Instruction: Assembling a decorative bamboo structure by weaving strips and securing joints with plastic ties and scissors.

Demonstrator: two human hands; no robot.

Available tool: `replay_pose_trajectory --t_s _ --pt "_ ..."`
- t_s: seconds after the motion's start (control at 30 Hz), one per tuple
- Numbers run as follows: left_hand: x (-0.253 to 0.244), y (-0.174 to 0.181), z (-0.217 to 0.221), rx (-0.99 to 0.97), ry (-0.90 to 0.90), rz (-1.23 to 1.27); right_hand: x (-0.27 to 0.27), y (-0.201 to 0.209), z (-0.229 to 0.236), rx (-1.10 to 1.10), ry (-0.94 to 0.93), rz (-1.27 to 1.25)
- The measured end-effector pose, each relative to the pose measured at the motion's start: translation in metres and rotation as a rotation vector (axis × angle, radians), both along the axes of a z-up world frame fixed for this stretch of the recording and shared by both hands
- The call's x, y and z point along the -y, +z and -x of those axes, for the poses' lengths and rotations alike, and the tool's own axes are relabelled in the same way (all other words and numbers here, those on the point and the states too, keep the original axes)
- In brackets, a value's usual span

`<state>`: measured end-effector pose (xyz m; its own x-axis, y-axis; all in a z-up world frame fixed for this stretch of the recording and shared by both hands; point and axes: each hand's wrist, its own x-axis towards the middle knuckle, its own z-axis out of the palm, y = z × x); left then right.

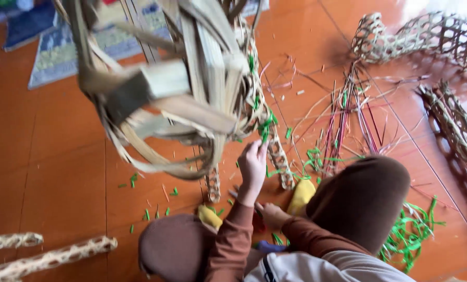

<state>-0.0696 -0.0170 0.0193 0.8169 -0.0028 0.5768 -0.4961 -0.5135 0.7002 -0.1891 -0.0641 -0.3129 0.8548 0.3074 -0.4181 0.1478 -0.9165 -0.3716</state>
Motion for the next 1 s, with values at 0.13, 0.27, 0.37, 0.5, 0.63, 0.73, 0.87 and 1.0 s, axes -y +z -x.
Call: replay_pose_trajectory --t_s 0.13,0.27,0.37,0.5,0.63,0.73,0.87,1.0 --pt "-0.006 0.017 -0.006 -0.041 -0.144 0.071 0.001 -0.006 -0.015 0.169 0.055 -0.013" --pt "-0.007 0.014 -0.003 -0.212 -0.210 0.185 -0.007 0.015 -0.003 0.065 0.098 0.076" --pt "-0.006 0.005 -0.002 -0.394 -0.204 0.235 -0.018 0.009 -0.008 -0.056 0.016 0.152" --pt "-0.008 0.010 -0.001 -0.394 -0.233 0.267 -0.022 0.001 -0.005 -0.002 0.070 0.263" --pt "-0.011 0.001 0.001 -0.452 -0.216 0.235 -0.017 0.025 -0.005 -0.084 0.036 0.044" --pt "-0.006 -0.009 -0.008 -0.491 -0.279 0.358 -0.006 0.140 -0.027 -0.403 -0.149 -0.176" --pt "-0.005 0.008 -0.004 -0.459 -0.390 0.512 0.052 0.040 -0.050 -0.095 0.263 -0.135" --pt "-0.006 0.005 -0.002 -0.546 -0.350 0.547 0.129 0.219 -0.019 -0.186 0.250 -0.003"
